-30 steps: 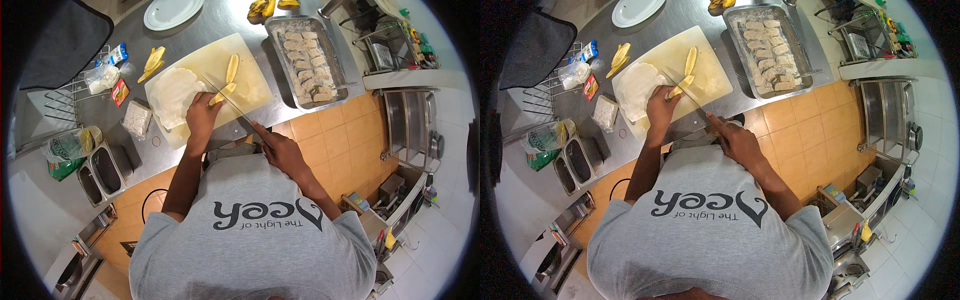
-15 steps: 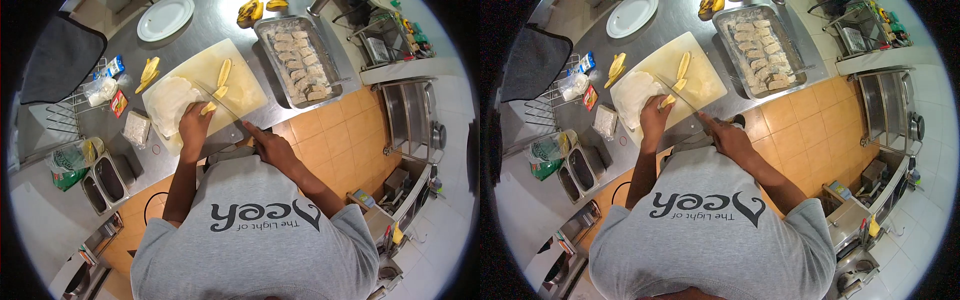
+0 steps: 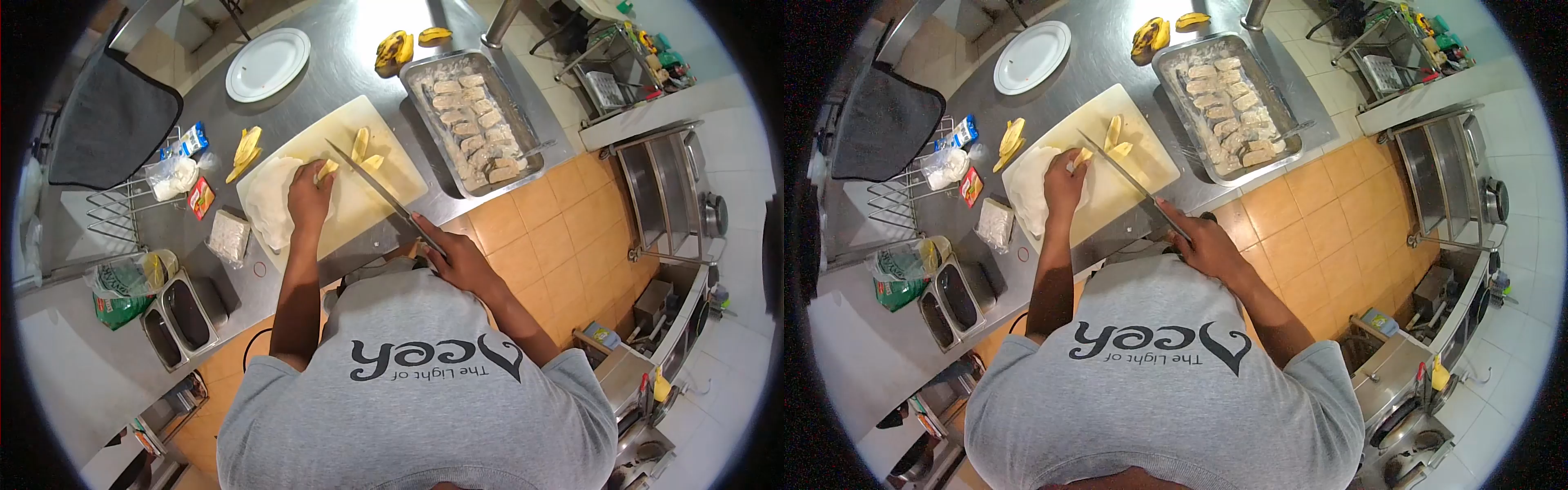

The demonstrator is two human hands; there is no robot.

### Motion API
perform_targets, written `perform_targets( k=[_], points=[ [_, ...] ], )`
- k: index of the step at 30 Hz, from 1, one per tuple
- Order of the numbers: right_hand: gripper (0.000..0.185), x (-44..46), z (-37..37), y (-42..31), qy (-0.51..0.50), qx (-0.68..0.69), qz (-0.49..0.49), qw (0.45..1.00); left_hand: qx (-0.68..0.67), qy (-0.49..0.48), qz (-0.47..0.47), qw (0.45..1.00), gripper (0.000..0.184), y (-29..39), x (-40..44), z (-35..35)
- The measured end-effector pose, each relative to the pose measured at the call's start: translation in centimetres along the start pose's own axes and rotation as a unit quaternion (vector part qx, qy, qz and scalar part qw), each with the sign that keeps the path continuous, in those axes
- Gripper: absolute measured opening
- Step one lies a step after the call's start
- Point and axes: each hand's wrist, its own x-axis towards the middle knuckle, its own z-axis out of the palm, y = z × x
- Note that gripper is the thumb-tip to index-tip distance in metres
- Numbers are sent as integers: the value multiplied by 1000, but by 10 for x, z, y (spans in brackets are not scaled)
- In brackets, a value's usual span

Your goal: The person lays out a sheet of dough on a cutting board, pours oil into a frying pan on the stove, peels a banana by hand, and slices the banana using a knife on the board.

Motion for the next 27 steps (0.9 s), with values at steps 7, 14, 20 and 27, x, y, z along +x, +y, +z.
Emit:
perform_targets(
  k=[7,14,20,27],
  points=[
    [61,-10,-15,-2,-39,23,-29,999,-572,-118,-303,753,36,24,-6,-18],
    [58,-13,-24,11,11,49,-146,988,-781,-359,-308,408,41,0,3,1],
    [55,-51,-18,4,28,34,-92,995,-737,-472,-277,397,37,3,34,14],
    [56,-66,13,-2,157,103,-77,979,-608,-318,-206,698,30,-24,102,-3]
  ],
)
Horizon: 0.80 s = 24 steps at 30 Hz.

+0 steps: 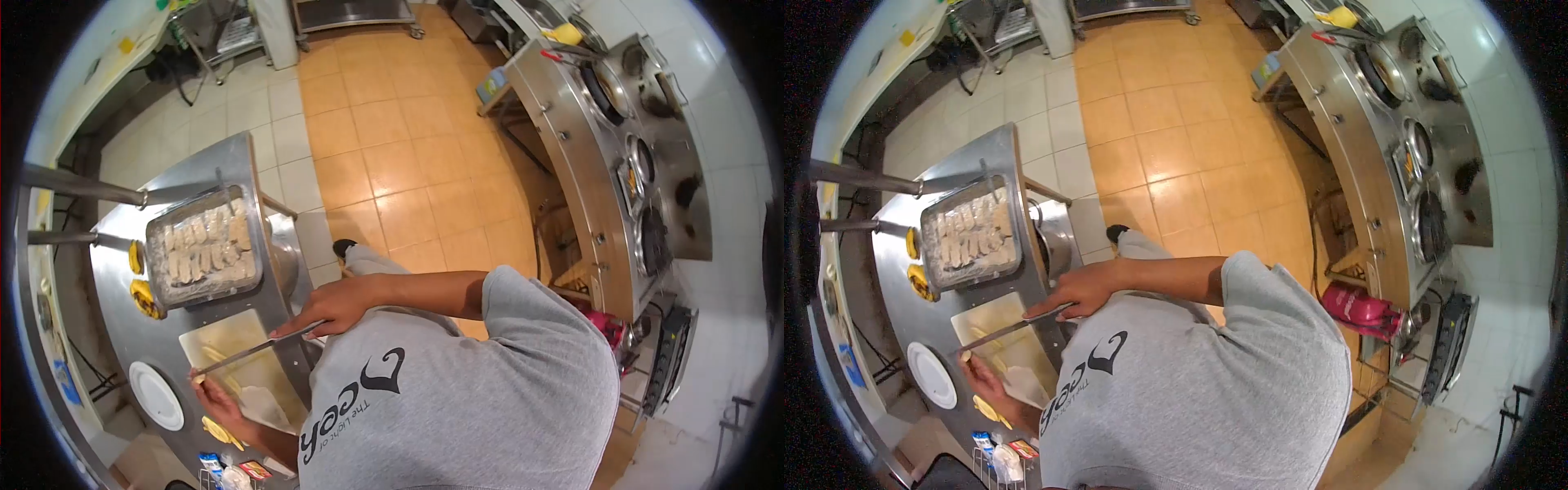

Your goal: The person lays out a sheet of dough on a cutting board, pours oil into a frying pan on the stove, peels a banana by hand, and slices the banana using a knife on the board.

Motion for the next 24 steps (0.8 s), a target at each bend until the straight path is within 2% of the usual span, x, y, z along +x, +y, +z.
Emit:
perform_targets(
  k=[1,4,5,8,9,15,16,17,18,19,20,21,22,23,24],
  points=[
    [57,-2,2,1,14,3,4,1000,85,59,30,994,29,6,1,-7],
    [57,-1,5,0,41,14,21,999,272,149,75,948,30,1,17,-51],
    [57,1,5,-2,45,17,28,998,392,174,105,897,31,-3,12,-47],
    [57,10,0,-5,32,-4,40,999,628,203,152,735,35,-6,-7,-15],
    [56,14,-1,-5,21,-14,41,999,633,191,181,728,40,-11,-3,-29],
    [56,40,1,16,12,-33,10,999,665,177,148,710,45,-14,-7,-36],
    [57,45,0,16,19,-45,25,999,671,135,213,697,45,-17,-6,-50],
    [58,46,-4,15,15,-47,31,998,717,140,302,612,42,-22,-1,-55],
    [59,50,-11,16,2,-50,32,998,693,164,314,627,36,-32,-2,-63],
    [61,53,-13,25,6,-52,38,998,701,157,405,565,33,-40,1,-62],
    [63,54,-11,32,9,-51,45,998,628,191,375,654,37,-47,-2,-60],
    [67,58,-20,22,23,-41,59,997,640,195,388,634,38,-47,-12,-27],
    [66,57,-23,25,-29,-68,129,989,644,220,378,627,35,-50,-23,-2],
    [65,58,-27,25,-21,-47,115,992,628,234,340,659,36,-56,-22,14],
    [64,63,-34,23,-11,-24,107,994,632,216,326,669,40,-59,-25,23]
  ],
)
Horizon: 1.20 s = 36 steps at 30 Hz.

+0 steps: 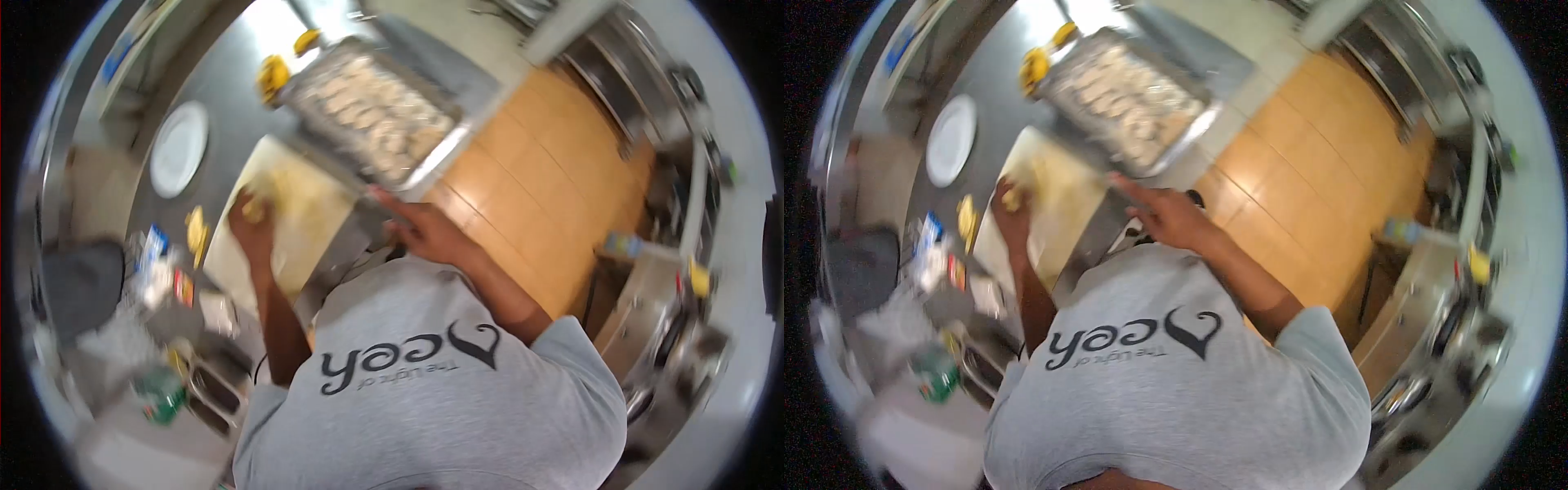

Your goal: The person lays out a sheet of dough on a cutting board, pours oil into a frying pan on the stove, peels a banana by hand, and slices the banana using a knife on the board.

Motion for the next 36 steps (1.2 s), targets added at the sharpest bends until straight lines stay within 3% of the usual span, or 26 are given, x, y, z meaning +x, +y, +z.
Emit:
perform_targets(
  k=[1,2,4,6,9,14,17,20,23,36],
  points=[
    [63,2,-8,-2,-11,-21,-14,1000,67,5,40,997,51,22,0,1],
    [61,6,-14,-2,-14,-45,-25,999,80,-26,-66,994,66,46,-4,2],
    [63,15,-21,4,-45,-58,-43,996,150,-60,-131,978,83,77,-6,7],
    [62,27,-19,2,-84,-64,-31,994,192,-87,-179,961,80,82,-8,11],
    [60,37,-27,-1,-138,-64,-2,988,218,-48,-205,953,72,75,-16,26],
    [60,41,-28,1,-193,-108,23,975,152,-47,-247,956,63,83,-25,22],
    [60,32,-22,8,-156,-111,-49,980,155,-48,-252,954,59,94,-36,16],
    [60,26,-19,4,-164,-116,-55,978,176,-54,-254,949,56,92,-48,15],
    [63,22,-17,-1,-227,-176,18,958,172,-54,-261,948,53,87,-52,15],
    [61,15,-2,-8,-194,-233,-6,953,159,-68,-239,955,52,84,-49,8]
  ],
)
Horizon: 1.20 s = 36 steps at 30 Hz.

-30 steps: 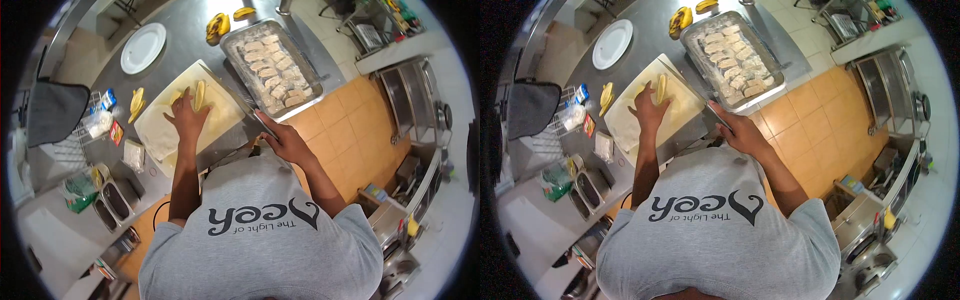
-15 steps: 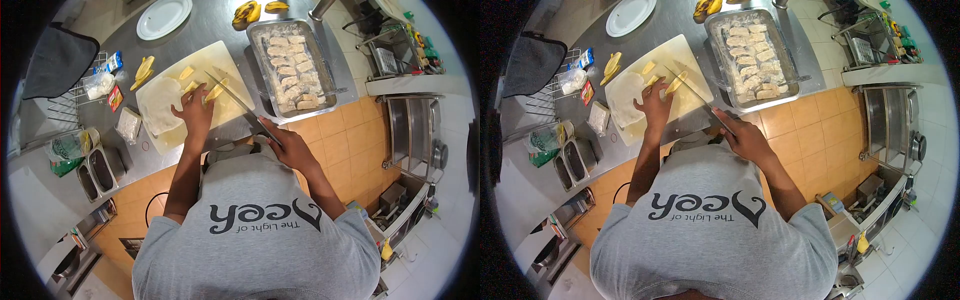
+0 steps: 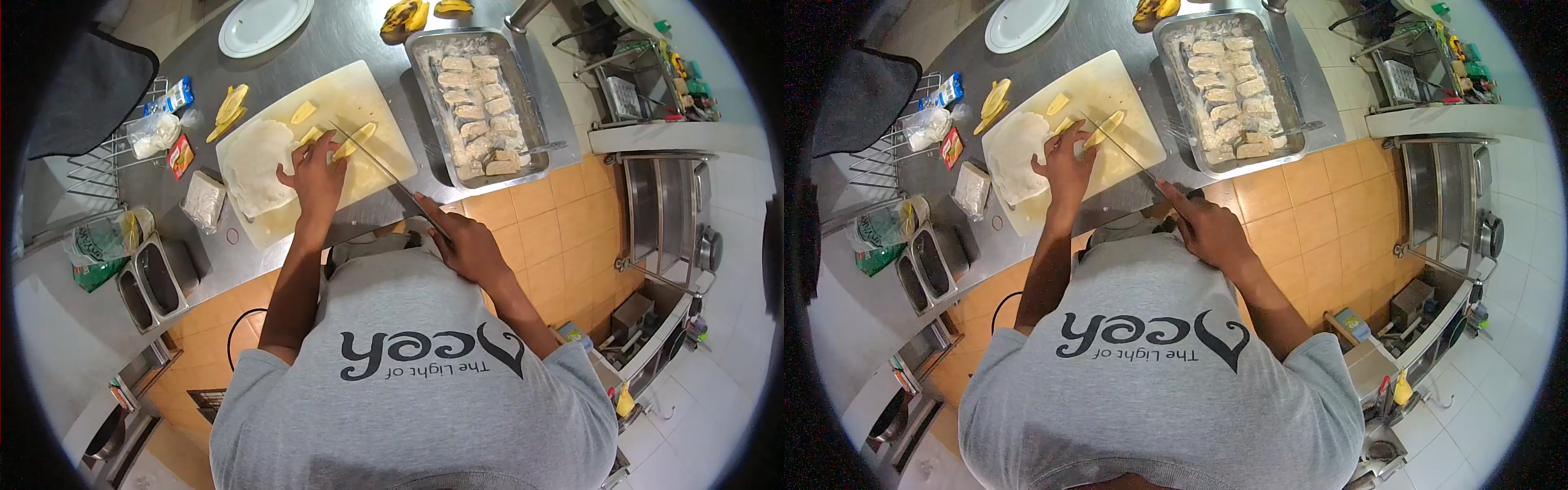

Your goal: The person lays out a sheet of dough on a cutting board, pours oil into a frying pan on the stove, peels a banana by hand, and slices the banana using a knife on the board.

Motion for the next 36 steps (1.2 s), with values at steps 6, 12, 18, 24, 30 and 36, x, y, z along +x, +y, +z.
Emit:
perform_targets(
  k=[6,12,18,24,30,36],
  points=[
    [61,1,4,1,8,9,-6,1000,-13,8,3,1000,52,0,-1,-1],
    [61,0,6,-1,5,1,7,1000,-23,12,3,1000,51,1,-2,-3],
    [62,0,-2,-1,3,9,10,1000,-25,15,10,1000,51,-1,-1,0],
    [61,0,0,1,6,14,-8,1000,-15,1,-5,1000,49,2,0,-1],
    [60,2,0,1,9,6,-8,1000,-15,20,8,1000,48,-1,-1,2],
    [61,5,5,4,-6,3,6,1000,-13,8,-1,1000,48,-2,1,2]
  ],
)
